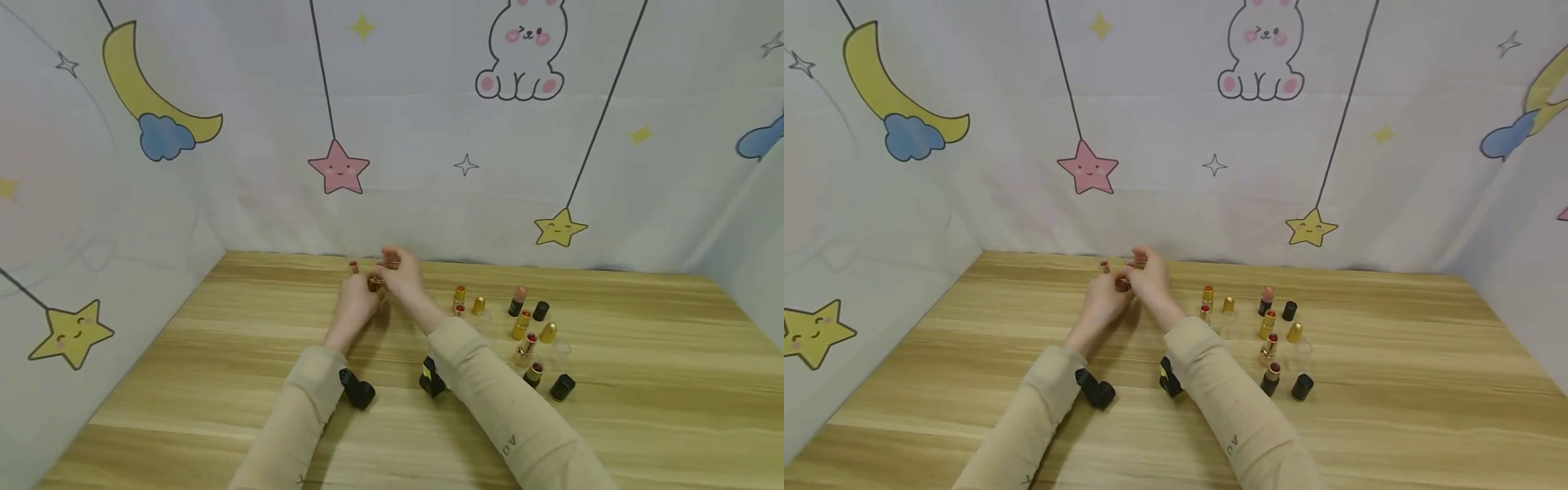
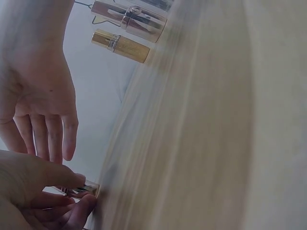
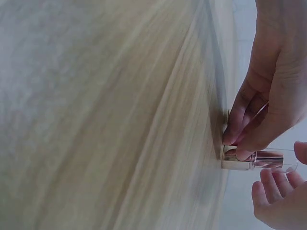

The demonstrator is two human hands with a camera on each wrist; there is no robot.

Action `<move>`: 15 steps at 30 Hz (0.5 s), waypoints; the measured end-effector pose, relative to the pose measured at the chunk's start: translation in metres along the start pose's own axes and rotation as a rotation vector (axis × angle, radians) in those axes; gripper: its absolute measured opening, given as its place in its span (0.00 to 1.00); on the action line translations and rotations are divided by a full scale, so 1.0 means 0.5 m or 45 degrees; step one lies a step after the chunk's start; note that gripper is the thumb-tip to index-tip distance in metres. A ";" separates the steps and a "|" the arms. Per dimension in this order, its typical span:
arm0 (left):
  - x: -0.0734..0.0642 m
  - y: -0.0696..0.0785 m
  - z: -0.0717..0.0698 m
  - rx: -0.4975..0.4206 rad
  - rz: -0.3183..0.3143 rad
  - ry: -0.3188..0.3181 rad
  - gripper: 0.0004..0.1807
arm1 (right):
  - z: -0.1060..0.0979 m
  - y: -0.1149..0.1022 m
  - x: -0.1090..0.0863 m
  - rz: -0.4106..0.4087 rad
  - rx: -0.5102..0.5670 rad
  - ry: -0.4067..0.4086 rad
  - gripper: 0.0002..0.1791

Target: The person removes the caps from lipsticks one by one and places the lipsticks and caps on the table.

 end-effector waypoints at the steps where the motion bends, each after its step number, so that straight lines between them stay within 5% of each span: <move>1: 0.001 0.001 0.002 -0.006 0.003 -0.001 0.11 | -0.001 0.000 -0.001 0.003 -0.007 0.012 0.23; 15: 0.002 0.005 0.018 0.039 0.072 0.042 0.04 | -0.006 -0.002 -0.013 0.032 -0.114 0.059 0.14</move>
Point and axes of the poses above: each hand's wrist, its own x-axis towards the middle knuckle, its own z-axis out of the palm, y = z × x, the point moved 4 cm from there along x, towards the middle knuckle, and after that the axes turned 13 degrees about -y, right-handed, at the moved point
